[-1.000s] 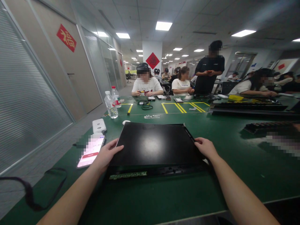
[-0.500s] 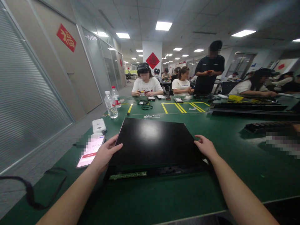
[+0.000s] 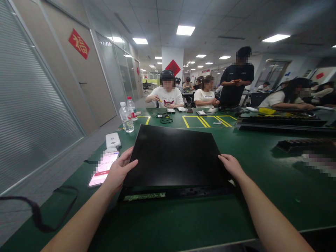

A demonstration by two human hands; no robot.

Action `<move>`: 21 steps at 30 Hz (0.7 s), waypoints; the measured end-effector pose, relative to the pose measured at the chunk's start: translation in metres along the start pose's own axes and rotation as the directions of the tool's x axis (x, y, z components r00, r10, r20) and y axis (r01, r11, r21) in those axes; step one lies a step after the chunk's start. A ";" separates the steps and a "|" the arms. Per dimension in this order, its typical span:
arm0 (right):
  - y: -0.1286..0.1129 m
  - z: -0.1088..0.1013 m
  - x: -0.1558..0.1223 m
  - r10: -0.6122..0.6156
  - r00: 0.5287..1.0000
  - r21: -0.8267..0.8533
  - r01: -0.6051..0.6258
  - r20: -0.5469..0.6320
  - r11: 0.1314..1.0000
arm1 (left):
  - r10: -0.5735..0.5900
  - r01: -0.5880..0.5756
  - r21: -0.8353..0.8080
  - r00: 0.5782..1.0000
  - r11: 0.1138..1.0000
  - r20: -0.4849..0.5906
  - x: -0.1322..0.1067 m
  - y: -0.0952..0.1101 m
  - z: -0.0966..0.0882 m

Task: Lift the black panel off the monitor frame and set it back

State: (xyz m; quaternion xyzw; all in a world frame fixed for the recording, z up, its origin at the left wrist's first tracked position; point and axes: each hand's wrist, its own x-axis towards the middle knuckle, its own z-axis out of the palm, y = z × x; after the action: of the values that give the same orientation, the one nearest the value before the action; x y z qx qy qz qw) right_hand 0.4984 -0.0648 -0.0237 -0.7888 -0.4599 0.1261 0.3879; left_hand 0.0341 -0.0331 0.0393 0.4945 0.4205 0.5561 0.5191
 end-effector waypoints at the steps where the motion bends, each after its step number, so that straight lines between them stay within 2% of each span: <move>1: 0.000 0.000 0.000 0.025 1.000 0.067 -0.025 -0.006 0.997 | -0.007 0.007 -0.007 1.000 1.000 -0.002 0.000 0.000 0.000; 4: -0.002 -0.002 -0.001 0.066 0.996 0.272 -0.047 -0.059 0.961 | -0.038 0.038 -0.032 0.999 0.999 -0.022 0.000 -0.002 -0.002; 6: -0.005 -0.005 -0.002 0.098 0.994 0.443 -0.062 -0.058 0.894 | -0.059 0.057 -0.045 0.997 0.997 -0.041 0.002 -0.002 -0.004; 9: -0.011 -0.013 -0.008 0.114 0.986 0.726 -0.165 0.119 0.667 | -0.068 0.063 -0.053 0.994 0.997 -0.084 0.004 -0.003 -0.008; 11: -0.017 -0.020 -0.014 0.047 0.966 0.844 -0.245 0.254 0.478 | -0.064 0.059 -0.051 0.992 0.997 -0.107 0.006 -0.003 -0.010; 12: -0.020 -0.023 -0.018 0.019 0.949 0.863 -0.295 0.315 0.409 | -0.060 0.055 -0.048 0.992 0.997 -0.114 0.006 -0.003 -0.010; 14: -0.027 -0.029 -0.025 0.041 0.882 0.829 -0.457 0.470 0.321 | -0.057 0.052 -0.045 0.992 0.998 -0.113 0.006 -0.003 -0.010; 16: -0.032 -0.033 -0.031 0.107 0.838 0.802 -0.544 0.535 0.246 | -0.069 0.065 -0.051 0.993 0.997 -0.098 0.005 -0.004 -0.009; 19: -0.039 -0.036 -0.033 0.239 0.825 0.811 -0.556 0.512 0.181 | -0.099 0.100 0.007 0.994 0.995 -0.046 0.008 -0.006 -0.011; 21: -0.040 -0.038 -0.030 0.311 0.822 0.827 -0.540 0.478 0.157 | -0.048 0.049 0.157 0.999 0.986 -0.011 0.012 -0.011 -0.016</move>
State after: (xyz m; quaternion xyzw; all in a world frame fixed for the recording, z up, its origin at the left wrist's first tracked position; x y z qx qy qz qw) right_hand 0.4779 -0.0973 0.0256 -0.4855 -0.0887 0.5507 0.6732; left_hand 0.0201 -0.0197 0.0276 0.5214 0.4768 0.5103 0.4904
